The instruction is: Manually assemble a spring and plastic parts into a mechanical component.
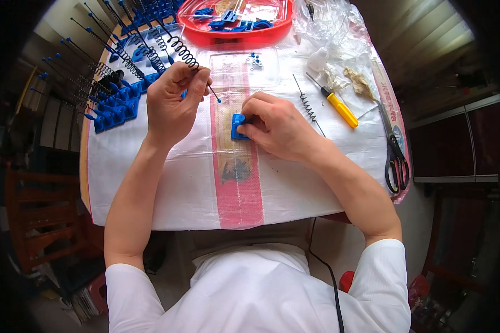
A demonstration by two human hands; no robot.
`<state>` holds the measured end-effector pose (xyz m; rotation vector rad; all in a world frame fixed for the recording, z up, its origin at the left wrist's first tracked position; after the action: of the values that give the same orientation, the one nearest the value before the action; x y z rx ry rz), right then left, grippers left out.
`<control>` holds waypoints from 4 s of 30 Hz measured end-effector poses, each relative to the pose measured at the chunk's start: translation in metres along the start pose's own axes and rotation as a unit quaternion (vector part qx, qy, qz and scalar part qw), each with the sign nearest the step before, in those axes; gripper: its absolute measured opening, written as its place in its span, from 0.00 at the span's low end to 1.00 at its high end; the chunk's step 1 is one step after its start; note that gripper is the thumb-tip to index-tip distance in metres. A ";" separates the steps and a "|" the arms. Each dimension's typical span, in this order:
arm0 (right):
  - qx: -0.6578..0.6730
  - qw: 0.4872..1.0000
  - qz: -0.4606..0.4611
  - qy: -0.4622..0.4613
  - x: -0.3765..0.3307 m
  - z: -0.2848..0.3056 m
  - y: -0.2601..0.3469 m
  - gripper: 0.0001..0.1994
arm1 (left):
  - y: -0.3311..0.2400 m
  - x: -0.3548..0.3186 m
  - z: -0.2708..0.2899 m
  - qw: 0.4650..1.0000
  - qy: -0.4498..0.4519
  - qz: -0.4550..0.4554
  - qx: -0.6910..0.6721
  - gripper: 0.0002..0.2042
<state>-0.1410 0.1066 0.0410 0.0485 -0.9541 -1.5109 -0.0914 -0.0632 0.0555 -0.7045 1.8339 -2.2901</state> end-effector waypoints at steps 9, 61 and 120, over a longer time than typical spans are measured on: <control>-0.081 0.995 -0.024 0.053 -0.001 0.025 0.002 0.21 | -0.031 0.001 0.015 0.997 -0.026 -0.038 -0.059 0.05; -0.212 0.969 0.114 -0.047 0.094 0.075 -0.013 0.06 | -0.015 -0.032 -0.021 0.987 0.037 -0.100 -0.122 0.08; 0.010 0.986 -0.068 -0.155 0.123 0.084 -0.067 0.12 | -0.020 -0.030 0.001 0.983 -0.081 -0.153 -0.058 0.15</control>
<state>-0.2678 0.0373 0.1178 -0.1122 -1.2342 -1.6658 -0.0611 -0.0474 0.0659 -1.2324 1.9059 -2.2273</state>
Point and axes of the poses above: each hand's wrist, its own x-axis towards the middle knuckle, its own z-axis out of the back of the hand, y = z × x, the point moved 8 cm from there along x, towards the middle knuckle, and after that the axes turned 15 degrees about z, right-handed, at the moved point
